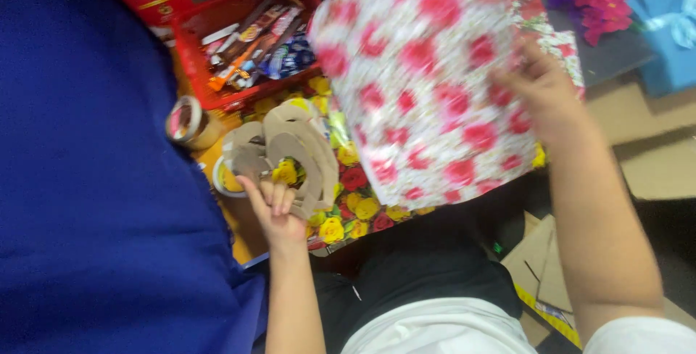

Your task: Assembling a decorative heart-shaped frame using cardboard, ribbons, and paper.

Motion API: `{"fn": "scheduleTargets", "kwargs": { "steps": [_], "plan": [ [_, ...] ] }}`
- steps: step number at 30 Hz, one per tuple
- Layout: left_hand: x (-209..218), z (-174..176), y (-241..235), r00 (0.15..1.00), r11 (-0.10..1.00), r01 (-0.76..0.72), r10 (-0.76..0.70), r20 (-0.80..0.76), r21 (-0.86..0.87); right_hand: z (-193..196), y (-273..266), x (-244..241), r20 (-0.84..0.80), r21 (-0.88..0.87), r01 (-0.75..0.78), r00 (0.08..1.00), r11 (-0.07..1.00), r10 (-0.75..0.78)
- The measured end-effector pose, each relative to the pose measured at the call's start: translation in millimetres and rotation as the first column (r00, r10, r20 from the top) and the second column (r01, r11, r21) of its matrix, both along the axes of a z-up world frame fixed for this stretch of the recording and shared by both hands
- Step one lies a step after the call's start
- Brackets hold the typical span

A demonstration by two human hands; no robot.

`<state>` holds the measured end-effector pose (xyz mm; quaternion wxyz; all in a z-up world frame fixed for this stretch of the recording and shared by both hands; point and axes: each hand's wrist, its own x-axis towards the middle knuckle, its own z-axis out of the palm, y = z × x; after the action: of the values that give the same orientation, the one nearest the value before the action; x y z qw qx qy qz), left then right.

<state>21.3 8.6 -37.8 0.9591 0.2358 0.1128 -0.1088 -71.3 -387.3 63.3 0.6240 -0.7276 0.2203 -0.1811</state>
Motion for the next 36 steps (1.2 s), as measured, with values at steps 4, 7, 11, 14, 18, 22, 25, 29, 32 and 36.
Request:
{"fn": "scheduleTargets", "kwargs": {
  "steps": [4,7,11,14,18,22,25,29,32,36],
  "plan": [
    [-1,6,-1,0.998,0.997,0.055,-0.056,-0.006,-0.059,44,-75,-38,0.207,-0.009,-0.116,0.972,0.993,0.115],
    [-1,5,-1,0.998,0.994,0.062,-0.060,0.021,-0.091,16,-165,-52,0.214,-0.131,0.127,0.972,0.983,-0.097],
    [-4,9,-7,0.999,0.997,0.033,-0.030,0.036,-0.066,-59,-290,-60,-0.036,-0.509,0.198,0.967,0.837,-0.251],
    [-7,12,-13,0.995,0.993,0.097,-0.099,-0.021,-0.068,-66,-304,-56,-0.069,-0.704,0.204,0.934,0.680,-0.351],
    [-9,3,-20,0.992,0.977,0.128,-0.130,-0.003,-0.173,-36,-271,-37,-0.245,-0.724,0.123,0.874,0.679,-0.419],
    [-10,10,-27,0.995,0.987,0.099,-0.103,-0.021,-0.124,-21,-244,-10,-0.248,-0.703,0.103,0.892,0.704,-0.377],
    [-12,10,-29,0.991,0.986,0.118,-0.124,-0.047,-0.116,-44,-263,4,-0.088,-0.895,0.062,0.946,0.441,-0.312],
    [-12,9,-31,0.986,0.985,0.160,-0.162,-0.034,-0.060,-51,-255,16,0.005,-0.898,0.118,0.966,0.424,-0.260],
    [-12,9,-32,0.986,0.985,0.161,-0.163,-0.021,-0.056,-63,-253,22,0.095,-0.949,0.157,0.969,0.275,-0.226],
    [-9,9,-31,0.986,0.988,0.152,-0.153,-0.064,-0.019,-2,-131,29,0.160,-0.956,0.218,0.948,0.197,-0.275]
  ]
}}
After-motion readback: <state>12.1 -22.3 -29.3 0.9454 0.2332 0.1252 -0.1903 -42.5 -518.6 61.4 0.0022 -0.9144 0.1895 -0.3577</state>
